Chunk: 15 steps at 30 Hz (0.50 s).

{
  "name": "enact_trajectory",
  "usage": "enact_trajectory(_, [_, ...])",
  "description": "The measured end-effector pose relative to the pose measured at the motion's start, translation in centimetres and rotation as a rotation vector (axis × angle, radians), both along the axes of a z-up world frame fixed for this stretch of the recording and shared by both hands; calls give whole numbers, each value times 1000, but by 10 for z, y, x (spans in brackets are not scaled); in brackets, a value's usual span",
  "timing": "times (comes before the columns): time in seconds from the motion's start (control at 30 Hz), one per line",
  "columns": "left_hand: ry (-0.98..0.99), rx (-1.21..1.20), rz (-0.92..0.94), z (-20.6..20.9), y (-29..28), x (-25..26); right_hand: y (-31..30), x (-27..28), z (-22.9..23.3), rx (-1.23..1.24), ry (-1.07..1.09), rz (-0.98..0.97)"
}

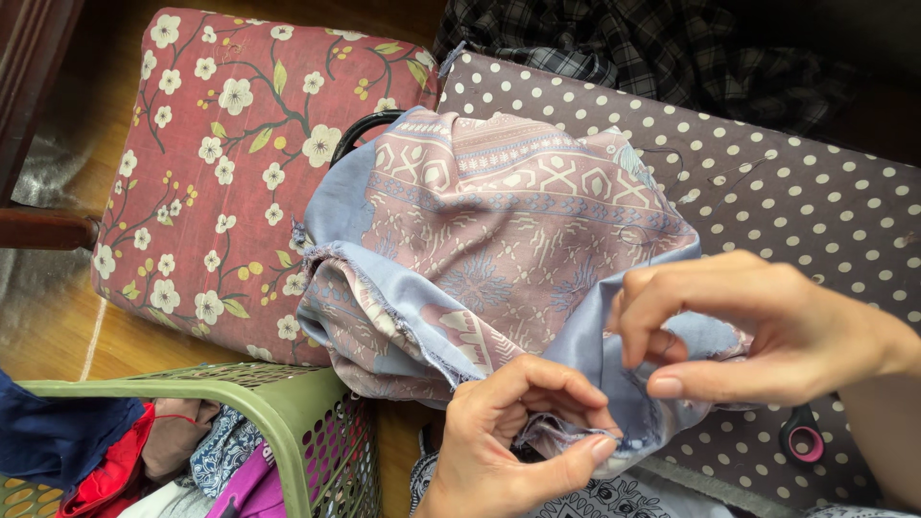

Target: The person hand-sews the frayed edge of a patterned fabric item with a needle and thread, pulling stitches through the cloth and working along the edge while the item rests on a cushioned surface. Scissors and a thread spool lie nearby, and the person occasionally repositions the fabric and thread.

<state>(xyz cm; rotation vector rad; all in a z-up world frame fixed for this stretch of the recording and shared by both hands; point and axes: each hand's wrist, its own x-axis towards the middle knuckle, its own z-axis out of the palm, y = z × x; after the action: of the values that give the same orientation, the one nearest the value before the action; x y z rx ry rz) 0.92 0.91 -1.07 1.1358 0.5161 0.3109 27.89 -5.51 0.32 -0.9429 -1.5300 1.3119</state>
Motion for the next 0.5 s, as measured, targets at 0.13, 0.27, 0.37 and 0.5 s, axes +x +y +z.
enact_trajectory(0.13, [-17,83,-45,0,3,-4,5,21,-6,67,-34,-80])
enact_trajectory(0.27, [-32,4,-126,1,11,-2,11,45,-12,-9,-279,-339])
enact_trajectory(0.37, [17,-25,-208,3,14,-1,11,53,-14,43,-286,-460])
enact_trajectory(0.5, [35,-19,-332,5,18,-5,10,60,-13,98,-489,-615])
